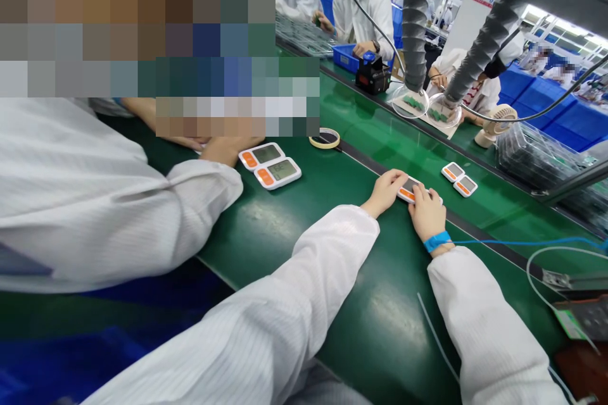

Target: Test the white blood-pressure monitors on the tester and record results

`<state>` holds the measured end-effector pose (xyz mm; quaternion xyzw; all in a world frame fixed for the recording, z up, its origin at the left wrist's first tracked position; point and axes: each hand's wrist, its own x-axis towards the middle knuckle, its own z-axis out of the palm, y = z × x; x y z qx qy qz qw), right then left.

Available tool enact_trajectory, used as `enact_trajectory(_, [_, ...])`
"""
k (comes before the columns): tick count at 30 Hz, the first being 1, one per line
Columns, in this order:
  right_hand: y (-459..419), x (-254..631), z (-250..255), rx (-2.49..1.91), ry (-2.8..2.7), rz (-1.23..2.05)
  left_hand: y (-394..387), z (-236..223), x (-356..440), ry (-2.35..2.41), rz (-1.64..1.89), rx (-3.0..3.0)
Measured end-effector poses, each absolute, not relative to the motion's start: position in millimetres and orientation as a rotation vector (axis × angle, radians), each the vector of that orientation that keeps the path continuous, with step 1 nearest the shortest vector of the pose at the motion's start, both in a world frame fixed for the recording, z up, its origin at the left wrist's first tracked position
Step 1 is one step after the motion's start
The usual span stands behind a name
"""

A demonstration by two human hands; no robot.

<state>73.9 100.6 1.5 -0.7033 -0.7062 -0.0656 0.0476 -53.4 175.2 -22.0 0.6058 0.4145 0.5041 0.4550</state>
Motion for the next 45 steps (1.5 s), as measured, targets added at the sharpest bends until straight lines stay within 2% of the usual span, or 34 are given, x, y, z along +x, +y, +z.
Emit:
enact_trajectory(10, [52.1, 228.1, 14.1, -2.365, -1.864, -0.229, 153.4, -22.7, -32.0, 0.908, 0.957, 1.748])
enact_trajectory(15, [71.1, 268.0, 5.1, -2.487, -1.69, -0.294, 155.2, -25.4, -30.0, 0.941, 0.934, 1.767])
enact_trajectory(23, [149.7, 231.3, -11.4, -2.441, -1.8, -0.148, 157.6, -27.4, -30.3, 0.938, 0.937, 1.795])
enact_trajectory(33, [171.2, 179.6, -22.0, -2.514, -1.576, -0.015, 156.2, -29.5, -28.2, 0.939, 0.956, 1.821])
enact_trajectory(41, [176.5, 138.3, 31.5, -2.265, -1.612, 0.099, 157.6, -29.8, -32.2, 0.906, 0.94, 1.797])
enact_trajectory(44, [140.0, 114.6, 72.6, -2.015, -1.666, 0.107, 158.1, -32.2, -33.0, 0.917, 0.935, 1.794])
enact_trajectory(45, [120.1, 108.6, 88.1, -1.776, -1.651, 0.136, 158.3, -33.0, -33.1, 0.923, 0.936, 1.796])
